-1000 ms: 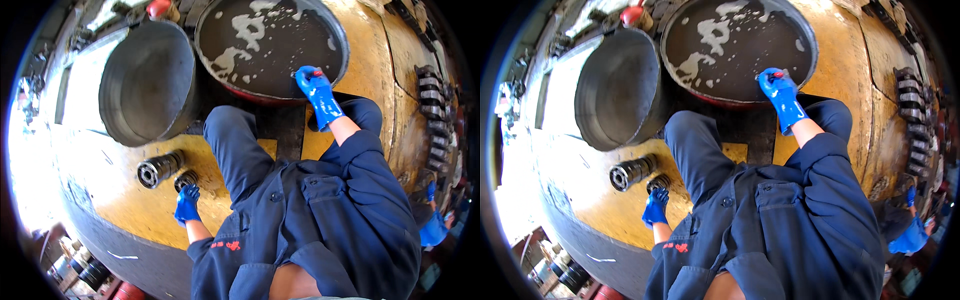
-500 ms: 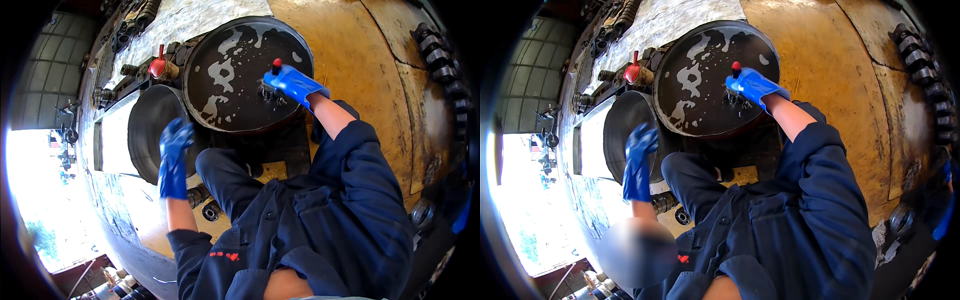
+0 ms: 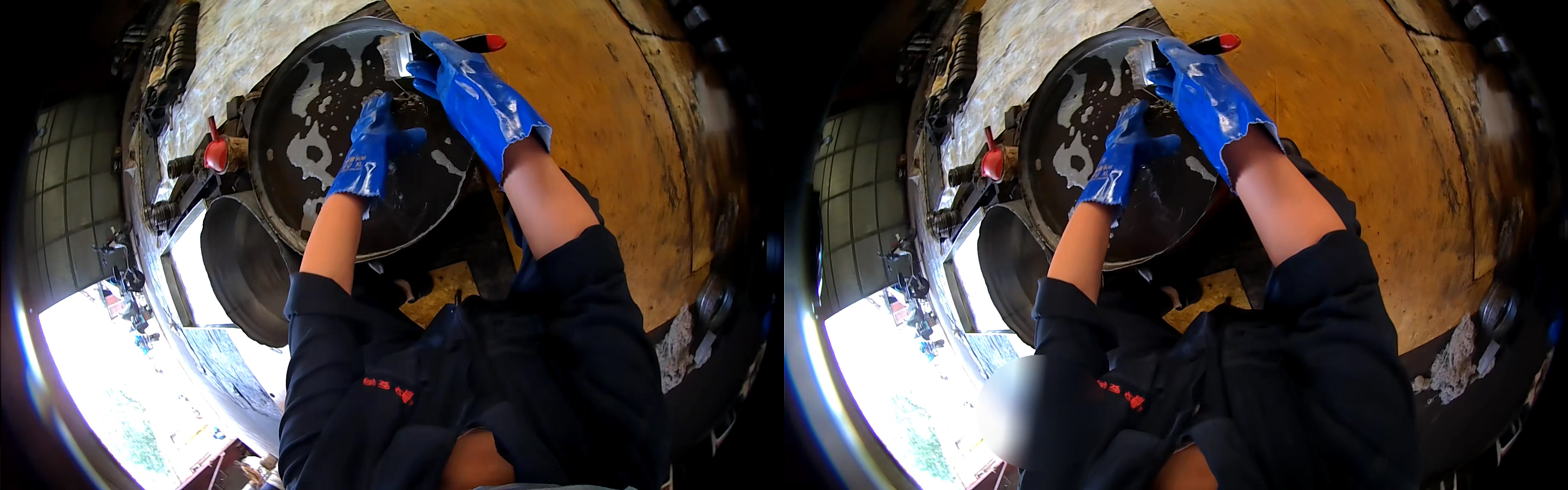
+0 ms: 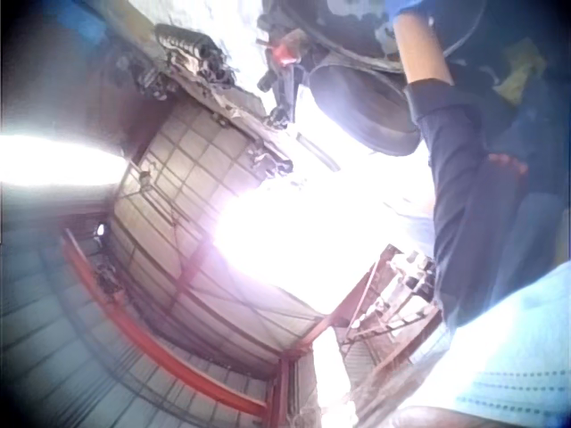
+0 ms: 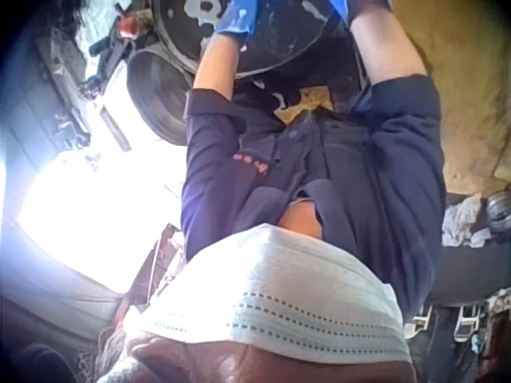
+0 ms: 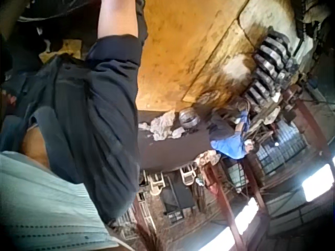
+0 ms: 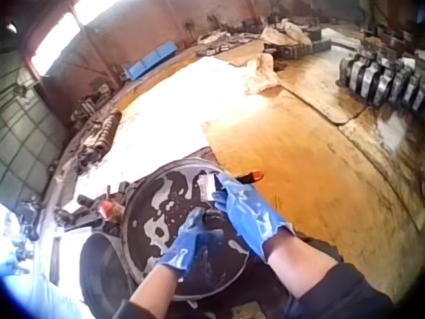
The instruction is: The person cleans metallic machine parts by scrubbing them with a brush in a bucket of soapy liquid while sitting on the floor.
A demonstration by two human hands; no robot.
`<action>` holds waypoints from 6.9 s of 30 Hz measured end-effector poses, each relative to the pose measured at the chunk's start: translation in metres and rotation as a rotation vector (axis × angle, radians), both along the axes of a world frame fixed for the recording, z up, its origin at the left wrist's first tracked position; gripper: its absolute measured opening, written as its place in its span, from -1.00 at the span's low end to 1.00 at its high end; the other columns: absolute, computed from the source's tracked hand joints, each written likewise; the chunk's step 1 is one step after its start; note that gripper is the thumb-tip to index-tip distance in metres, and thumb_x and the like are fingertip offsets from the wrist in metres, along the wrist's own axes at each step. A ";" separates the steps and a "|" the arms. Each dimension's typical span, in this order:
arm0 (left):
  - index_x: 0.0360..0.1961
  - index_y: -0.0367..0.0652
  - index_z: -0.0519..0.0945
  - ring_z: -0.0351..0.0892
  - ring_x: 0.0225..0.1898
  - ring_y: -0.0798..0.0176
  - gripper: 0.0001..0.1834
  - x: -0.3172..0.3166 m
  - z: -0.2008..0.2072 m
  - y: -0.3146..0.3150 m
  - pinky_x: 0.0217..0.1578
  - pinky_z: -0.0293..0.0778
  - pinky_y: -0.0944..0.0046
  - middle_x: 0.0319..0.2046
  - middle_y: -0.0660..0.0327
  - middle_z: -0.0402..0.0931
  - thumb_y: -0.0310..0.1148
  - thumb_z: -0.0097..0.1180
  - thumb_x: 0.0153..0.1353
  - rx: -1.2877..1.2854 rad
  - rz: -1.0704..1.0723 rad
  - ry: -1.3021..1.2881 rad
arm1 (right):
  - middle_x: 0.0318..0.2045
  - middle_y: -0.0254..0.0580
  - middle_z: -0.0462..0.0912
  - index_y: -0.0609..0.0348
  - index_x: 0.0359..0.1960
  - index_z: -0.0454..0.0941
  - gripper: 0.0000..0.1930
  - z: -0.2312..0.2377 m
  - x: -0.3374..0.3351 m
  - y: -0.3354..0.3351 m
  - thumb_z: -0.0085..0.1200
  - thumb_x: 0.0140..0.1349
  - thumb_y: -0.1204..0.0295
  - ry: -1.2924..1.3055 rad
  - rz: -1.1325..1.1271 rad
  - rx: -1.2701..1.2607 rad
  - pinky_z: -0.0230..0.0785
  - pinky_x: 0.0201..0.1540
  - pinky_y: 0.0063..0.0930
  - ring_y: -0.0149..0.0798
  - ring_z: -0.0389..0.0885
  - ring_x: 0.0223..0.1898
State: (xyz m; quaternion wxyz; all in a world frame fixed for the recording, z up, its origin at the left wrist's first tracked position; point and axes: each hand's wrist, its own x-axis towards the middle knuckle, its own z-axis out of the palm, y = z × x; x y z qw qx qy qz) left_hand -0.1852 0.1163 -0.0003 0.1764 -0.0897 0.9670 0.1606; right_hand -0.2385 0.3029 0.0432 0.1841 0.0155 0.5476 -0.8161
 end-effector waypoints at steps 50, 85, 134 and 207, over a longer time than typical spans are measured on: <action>-0.20 0.02 0.79 0.69 0.01 0.03 -0.77 0.062 -0.086 0.014 0.11 0.53 0.08 -0.13 0.13 0.73 -0.35 0.11 0.23 -0.305 -0.880 -0.074 | 0.00 -0.15 0.72 0.12 0.21 0.61 -0.63 0.011 0.020 0.000 0.04 0.50 0.24 0.065 -0.062 -0.301 0.59 0.08 -0.48 -0.31 0.74 -0.05; 0.42 -0.24 0.32 0.21 0.49 -0.19 0.00 -0.035 -0.053 0.016 0.45 0.22 -0.09 0.43 -0.12 0.27 -0.04 0.42 -0.04 -0.172 -0.425 0.347 | 0.01 -0.08 0.72 0.12 0.21 0.59 -0.68 0.037 -0.009 0.006 0.12 0.46 0.41 -0.091 -0.182 -0.223 0.64 0.08 -0.29 -0.22 0.77 -0.08; 0.17 0.02 0.61 0.55 0.19 0.02 -0.63 -0.068 -0.048 0.054 0.09 0.58 -0.01 0.17 0.05 0.52 -0.32 0.08 0.35 -0.284 -0.768 0.316 | -0.10 -0.17 0.74 0.07 0.15 0.62 -0.62 0.015 -0.025 0.046 0.29 0.38 0.22 -0.307 -0.195 -0.635 0.66 -0.03 -0.17 -0.20 0.79 -0.26; 0.10 -0.21 0.62 0.72 -0.02 -0.09 -0.52 -0.115 -0.063 0.084 0.03 0.61 0.04 -0.11 -0.08 0.72 -0.05 0.08 0.37 -0.010 -0.527 0.056 | -0.16 -0.11 0.76 0.22 0.07 0.66 -0.59 0.051 0.007 0.071 0.23 0.38 0.16 -0.407 -0.111 -0.689 0.66 -0.13 -0.44 -0.30 0.79 -0.24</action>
